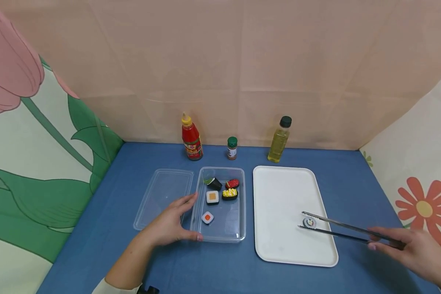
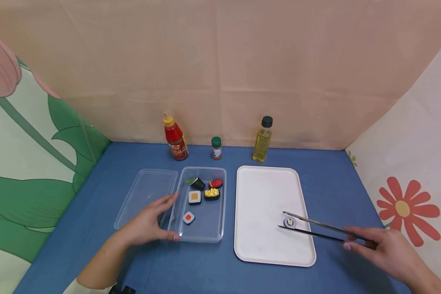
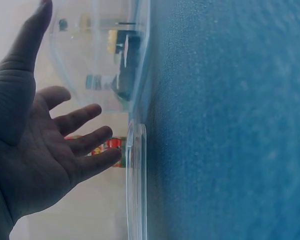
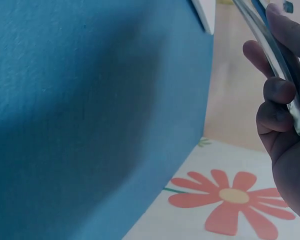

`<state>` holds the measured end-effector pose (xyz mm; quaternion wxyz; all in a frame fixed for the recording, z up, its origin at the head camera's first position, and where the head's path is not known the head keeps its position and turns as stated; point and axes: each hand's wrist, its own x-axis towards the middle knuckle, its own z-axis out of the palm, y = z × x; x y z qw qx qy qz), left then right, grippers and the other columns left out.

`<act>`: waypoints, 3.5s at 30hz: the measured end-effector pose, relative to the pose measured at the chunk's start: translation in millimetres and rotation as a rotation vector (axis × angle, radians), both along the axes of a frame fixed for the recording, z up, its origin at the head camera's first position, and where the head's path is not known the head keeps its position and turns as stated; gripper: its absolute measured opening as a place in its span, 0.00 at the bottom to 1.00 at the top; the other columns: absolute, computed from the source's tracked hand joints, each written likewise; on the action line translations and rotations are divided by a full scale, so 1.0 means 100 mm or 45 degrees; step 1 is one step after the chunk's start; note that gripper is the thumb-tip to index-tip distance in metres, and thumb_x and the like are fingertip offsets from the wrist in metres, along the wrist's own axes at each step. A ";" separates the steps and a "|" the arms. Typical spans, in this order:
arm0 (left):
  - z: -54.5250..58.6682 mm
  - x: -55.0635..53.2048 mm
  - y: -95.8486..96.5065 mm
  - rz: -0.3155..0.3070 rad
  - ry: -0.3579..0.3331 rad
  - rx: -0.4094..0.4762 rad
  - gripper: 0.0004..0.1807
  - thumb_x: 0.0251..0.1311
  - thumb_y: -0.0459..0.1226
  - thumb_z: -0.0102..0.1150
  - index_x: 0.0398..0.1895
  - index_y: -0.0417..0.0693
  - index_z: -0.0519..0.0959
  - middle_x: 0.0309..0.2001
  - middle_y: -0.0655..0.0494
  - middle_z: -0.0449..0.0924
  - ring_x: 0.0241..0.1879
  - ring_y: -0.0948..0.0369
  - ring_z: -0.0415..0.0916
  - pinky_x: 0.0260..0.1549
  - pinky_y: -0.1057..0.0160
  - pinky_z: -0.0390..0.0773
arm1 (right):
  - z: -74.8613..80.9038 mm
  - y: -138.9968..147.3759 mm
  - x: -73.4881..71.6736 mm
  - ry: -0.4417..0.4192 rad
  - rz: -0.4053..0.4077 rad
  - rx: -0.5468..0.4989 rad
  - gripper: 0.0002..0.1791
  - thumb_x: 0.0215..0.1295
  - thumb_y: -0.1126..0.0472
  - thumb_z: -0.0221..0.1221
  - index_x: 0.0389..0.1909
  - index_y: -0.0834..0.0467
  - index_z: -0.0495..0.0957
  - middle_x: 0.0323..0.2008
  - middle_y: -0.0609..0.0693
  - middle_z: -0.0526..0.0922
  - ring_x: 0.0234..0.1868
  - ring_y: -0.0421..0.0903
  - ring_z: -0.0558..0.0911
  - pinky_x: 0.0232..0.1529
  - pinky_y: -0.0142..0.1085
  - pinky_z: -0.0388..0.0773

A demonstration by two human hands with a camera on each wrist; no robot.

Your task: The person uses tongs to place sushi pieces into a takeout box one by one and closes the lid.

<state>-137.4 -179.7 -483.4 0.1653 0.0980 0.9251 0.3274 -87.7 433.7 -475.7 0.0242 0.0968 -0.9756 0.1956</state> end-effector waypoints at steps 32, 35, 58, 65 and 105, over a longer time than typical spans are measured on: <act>0.00 0.01 0.00 0.004 -0.007 -0.005 0.70 0.34 0.67 0.82 0.84 0.65 0.55 0.82 0.55 0.53 0.79 0.44 0.52 0.68 0.32 0.62 | 0.07 -0.12 -0.06 0.160 0.131 -0.020 0.23 0.45 0.57 0.82 0.46 0.58 0.91 0.26 0.33 0.85 0.20 0.29 0.68 0.18 0.26 0.60; 0.00 0.01 0.00 0.002 -0.005 -0.009 0.70 0.34 0.68 0.81 0.84 0.65 0.55 0.81 0.55 0.53 0.78 0.44 0.52 0.68 0.32 0.63 | 0.10 -0.17 -0.09 0.176 0.167 -0.041 0.23 0.46 0.57 0.82 0.46 0.57 0.91 0.25 0.29 0.83 0.20 0.29 0.68 0.18 0.25 0.60; 0.01 0.01 0.01 0.000 -0.006 -0.009 0.70 0.35 0.65 0.83 0.84 0.65 0.55 0.82 0.55 0.53 0.79 0.44 0.51 0.68 0.32 0.62 | 0.35 -0.66 -0.45 0.266 0.500 -0.170 0.23 0.48 0.59 0.81 0.49 0.51 0.90 0.31 0.27 0.85 0.24 0.28 0.74 0.22 0.20 0.65; 0.00 0.01 0.00 0.000 -0.001 -0.014 0.69 0.36 0.65 0.83 0.84 0.65 0.55 0.81 0.54 0.53 0.79 0.44 0.51 0.68 0.32 0.62 | 0.44 -0.76 -0.57 0.280 0.553 -0.172 0.22 0.50 0.60 0.80 0.49 0.53 0.90 0.34 0.31 0.87 0.27 0.28 0.79 0.23 0.20 0.68; 0.01 0.01 0.02 0.022 -0.011 0.001 0.69 0.35 0.63 0.84 0.84 0.64 0.55 0.81 0.54 0.54 0.79 0.44 0.51 0.69 0.33 0.61 | 0.70 -1.77 -1.24 -0.052 0.929 -0.216 0.18 0.62 0.51 0.74 0.50 0.52 0.90 0.35 0.34 0.88 0.24 0.32 0.79 0.24 0.30 0.77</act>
